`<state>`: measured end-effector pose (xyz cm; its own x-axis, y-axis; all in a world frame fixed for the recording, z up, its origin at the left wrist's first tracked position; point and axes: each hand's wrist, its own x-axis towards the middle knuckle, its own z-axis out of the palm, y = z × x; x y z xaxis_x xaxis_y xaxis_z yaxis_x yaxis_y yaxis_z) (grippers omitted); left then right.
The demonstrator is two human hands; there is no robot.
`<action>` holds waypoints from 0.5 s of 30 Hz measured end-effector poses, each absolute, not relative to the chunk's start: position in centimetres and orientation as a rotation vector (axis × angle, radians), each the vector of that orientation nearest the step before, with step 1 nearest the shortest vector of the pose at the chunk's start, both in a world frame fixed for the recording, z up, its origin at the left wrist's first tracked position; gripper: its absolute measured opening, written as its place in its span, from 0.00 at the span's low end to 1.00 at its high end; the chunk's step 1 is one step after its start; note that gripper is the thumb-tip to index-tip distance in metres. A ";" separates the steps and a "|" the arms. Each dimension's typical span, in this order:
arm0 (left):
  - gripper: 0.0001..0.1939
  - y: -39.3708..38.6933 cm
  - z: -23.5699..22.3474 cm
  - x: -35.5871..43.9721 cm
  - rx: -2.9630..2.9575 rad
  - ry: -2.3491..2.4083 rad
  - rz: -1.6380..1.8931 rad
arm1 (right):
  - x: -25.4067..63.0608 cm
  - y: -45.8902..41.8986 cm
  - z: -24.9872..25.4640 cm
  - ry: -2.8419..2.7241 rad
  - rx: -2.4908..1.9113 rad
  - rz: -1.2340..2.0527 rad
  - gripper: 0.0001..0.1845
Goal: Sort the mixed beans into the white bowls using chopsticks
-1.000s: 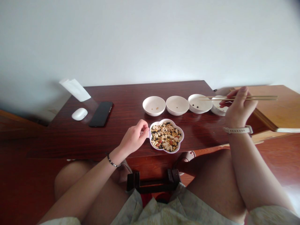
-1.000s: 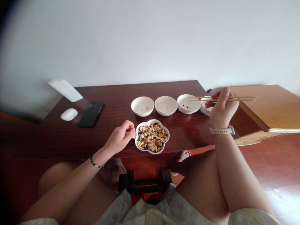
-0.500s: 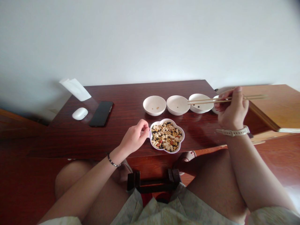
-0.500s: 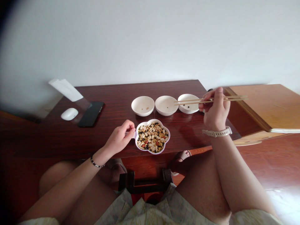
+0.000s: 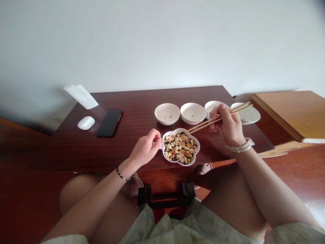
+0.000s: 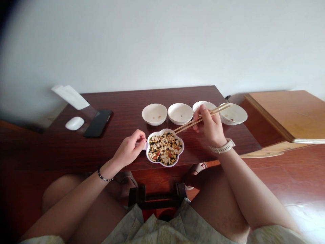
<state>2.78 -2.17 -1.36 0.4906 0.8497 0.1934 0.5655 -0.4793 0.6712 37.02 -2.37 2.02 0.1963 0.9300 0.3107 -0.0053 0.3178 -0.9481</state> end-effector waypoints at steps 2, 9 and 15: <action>0.05 -2.2 -1.3 2.8 2.206 1.163 0.704 | 36.6 -2.6 2.0 -1.250 -1.050 0.843 0.30; 0.04 -2.3 -1.2 2.9 2.199 1.161 0.708 | 36.2 -3.2 2.2 -1.356 -1.067 0.832 0.30; 0.04 -2.3 -1.2 2.9 2.199 1.157 0.714 | 36.2 -3.2 2.0 -1.359 -1.068 0.854 0.31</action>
